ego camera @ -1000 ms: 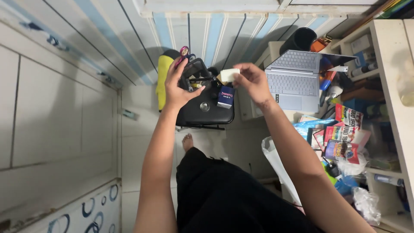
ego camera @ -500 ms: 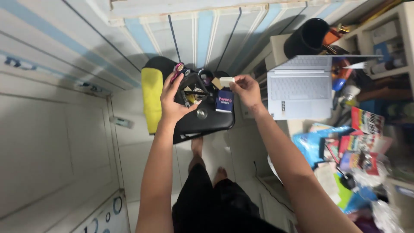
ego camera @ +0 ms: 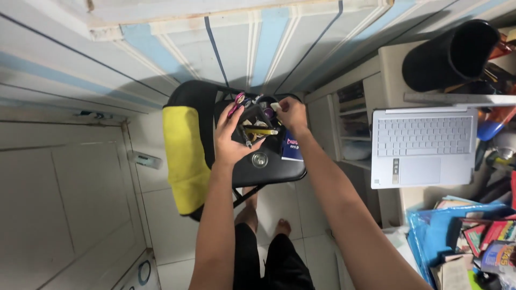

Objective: The person organizes a cluttered desk by picking up a coiled cable and hanging it on a wall hook, then placing a mesh pen holder on the desk. They add a pencil, scissors, and a light bulb to the holder, then coil a white USB cable and place it on a chair.

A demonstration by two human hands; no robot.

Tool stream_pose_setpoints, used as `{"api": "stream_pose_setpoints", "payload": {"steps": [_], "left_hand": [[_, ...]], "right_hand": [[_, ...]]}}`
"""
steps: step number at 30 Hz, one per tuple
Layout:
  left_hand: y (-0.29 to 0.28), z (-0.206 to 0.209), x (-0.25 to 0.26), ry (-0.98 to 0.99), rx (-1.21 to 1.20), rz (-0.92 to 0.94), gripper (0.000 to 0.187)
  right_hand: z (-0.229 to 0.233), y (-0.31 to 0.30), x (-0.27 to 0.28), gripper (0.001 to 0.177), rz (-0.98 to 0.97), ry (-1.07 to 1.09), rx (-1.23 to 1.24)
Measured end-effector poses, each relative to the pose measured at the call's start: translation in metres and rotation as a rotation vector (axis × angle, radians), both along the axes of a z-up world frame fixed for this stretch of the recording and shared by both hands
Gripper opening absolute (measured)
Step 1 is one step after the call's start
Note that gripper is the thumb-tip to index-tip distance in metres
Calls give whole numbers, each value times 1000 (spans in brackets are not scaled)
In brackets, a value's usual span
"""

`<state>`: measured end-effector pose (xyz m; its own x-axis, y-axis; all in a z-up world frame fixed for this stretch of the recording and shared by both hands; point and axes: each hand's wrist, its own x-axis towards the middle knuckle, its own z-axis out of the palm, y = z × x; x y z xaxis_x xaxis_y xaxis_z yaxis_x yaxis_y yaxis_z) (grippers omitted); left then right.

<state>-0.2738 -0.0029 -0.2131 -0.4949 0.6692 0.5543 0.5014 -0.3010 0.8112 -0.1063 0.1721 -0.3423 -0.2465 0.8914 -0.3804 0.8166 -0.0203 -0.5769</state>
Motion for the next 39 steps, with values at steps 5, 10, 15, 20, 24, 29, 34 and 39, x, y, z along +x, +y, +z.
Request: {"api": "stream_pose_setpoints", "payload": {"steps": [5, 10, 15, 20, 24, 29, 34, 39], "left_hand": [[16, -17, -13, -23, -1, 39, 85], [32, -11, -21, -29, 21, 24, 84], [35, 8, -17, 24, 21, -7, 85], [33, 43, 3, 21, 91, -96, 85], [19, 80, 22, 44, 27, -190, 91], [-11, 145, 66, 29, 35, -368, 92], [-49, 202, 126, 50, 80, -501, 89], [-80, 242, 188, 99, 157, -567, 89]], "right_hand": [[6, 12, -20, 20, 18, -59, -34], [32, 17, -22, 26, 47, -47, -38], [83, 6, -10, 22, 43, 127, -65], [164, -21, 8, 19, 19, 345, 36], [229, -45, 38, 16, -37, 701, 70], [294, -97, 88, 13, -57, 914, 56], [343, -144, 164, 15, -25, 986, 124], [412, -195, 248, 22, 358, 847, 399]]}}
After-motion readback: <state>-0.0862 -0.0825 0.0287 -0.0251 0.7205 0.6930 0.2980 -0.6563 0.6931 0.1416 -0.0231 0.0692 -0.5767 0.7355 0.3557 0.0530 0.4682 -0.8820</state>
